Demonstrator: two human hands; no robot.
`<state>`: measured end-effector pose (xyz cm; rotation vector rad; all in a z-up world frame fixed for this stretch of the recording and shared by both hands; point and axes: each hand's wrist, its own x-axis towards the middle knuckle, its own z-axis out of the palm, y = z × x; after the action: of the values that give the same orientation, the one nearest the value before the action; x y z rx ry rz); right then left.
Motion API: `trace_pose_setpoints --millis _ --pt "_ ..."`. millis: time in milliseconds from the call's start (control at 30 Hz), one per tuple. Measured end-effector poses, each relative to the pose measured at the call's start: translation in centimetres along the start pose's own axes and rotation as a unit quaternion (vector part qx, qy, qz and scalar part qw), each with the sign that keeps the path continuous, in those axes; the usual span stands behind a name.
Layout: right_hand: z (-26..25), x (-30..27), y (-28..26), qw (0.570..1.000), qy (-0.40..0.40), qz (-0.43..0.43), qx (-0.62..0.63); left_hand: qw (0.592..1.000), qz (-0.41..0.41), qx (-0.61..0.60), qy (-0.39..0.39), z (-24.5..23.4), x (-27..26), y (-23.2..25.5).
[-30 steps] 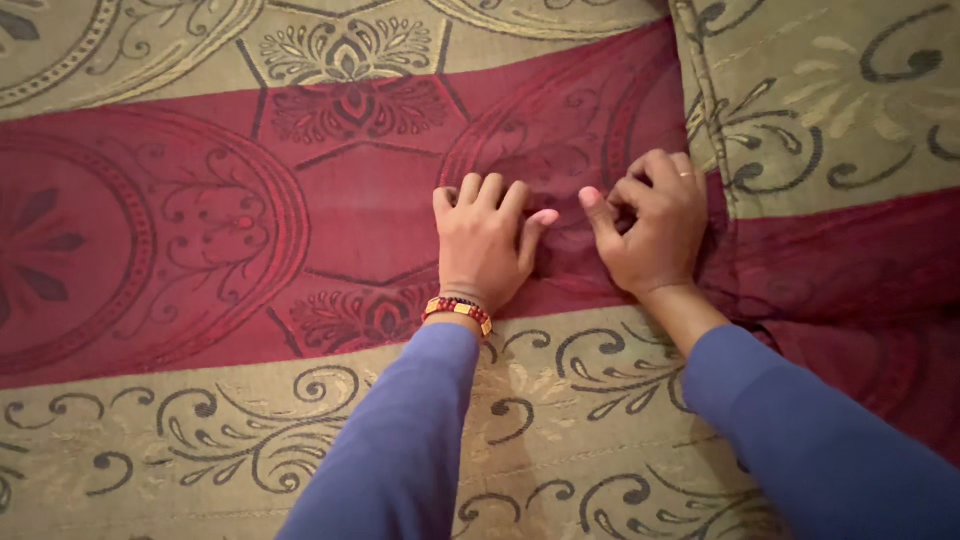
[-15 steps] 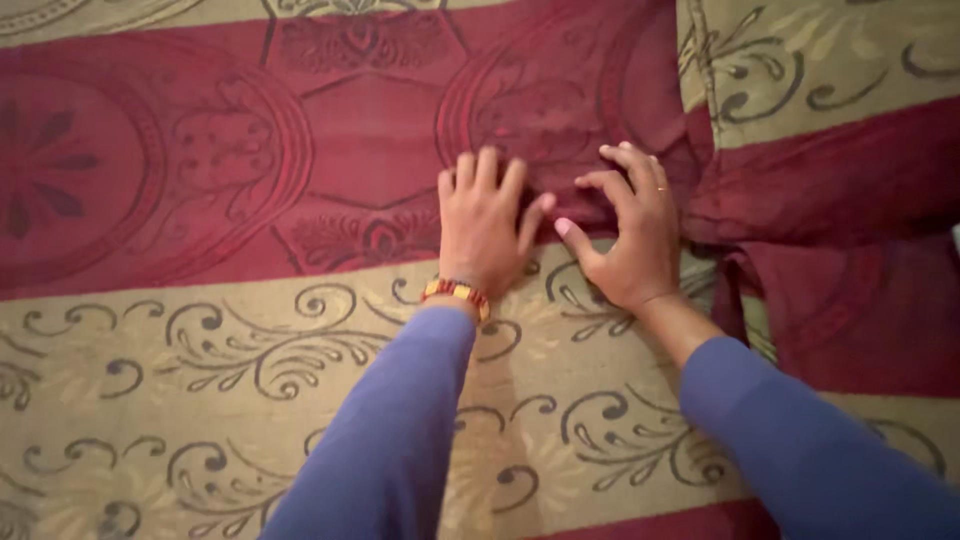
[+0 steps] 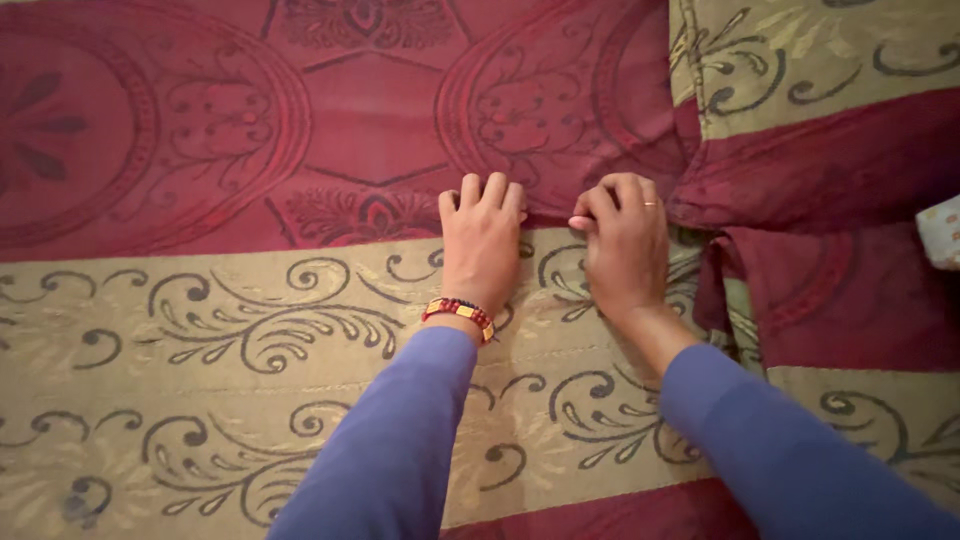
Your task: The person inserts a pillow into a floral pillowcase, smooths it, and places it on the bed. Then the person folds the bedsheet neatly over the mattress.
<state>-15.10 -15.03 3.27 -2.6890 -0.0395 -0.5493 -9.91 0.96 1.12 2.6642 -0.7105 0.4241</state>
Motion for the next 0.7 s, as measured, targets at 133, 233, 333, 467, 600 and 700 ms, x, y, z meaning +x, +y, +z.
trace_pose_setpoints --millis 133,233,333,467,600,700 --pt "0.0 -0.5 -0.1 1.000 0.009 0.026 0.007 0.999 0.024 -0.047 -0.005 -0.9 -0.4 -0.2" --pt "0.0 -1.6 -0.6 0.998 0.014 0.052 0.017 0.997 0.034 -0.067 0.010 -1.3 -1.1 -0.4" --pt "-0.5 -2.2 -1.1 0.998 0.018 0.043 0.033 0.997 0.024 -0.067 0.025 -1.4 -1.9 -0.2" --pt "-1.3 -2.0 -1.7 1.000 0.007 0.013 0.018 0.995 0.031 -0.088 0.035 -2.2 -2.9 -0.4" --pt "-1.8 -1.5 -2.2 0.999 0.014 -0.023 0.033 0.994 0.057 -0.090 0.001 -2.6 -2.6 -0.1" --pt "-2.3 -1.4 -2.2 0.999 -0.004 -0.030 0.045 0.989 0.046 -0.132 -0.043 -2.8 -2.4 -0.2"
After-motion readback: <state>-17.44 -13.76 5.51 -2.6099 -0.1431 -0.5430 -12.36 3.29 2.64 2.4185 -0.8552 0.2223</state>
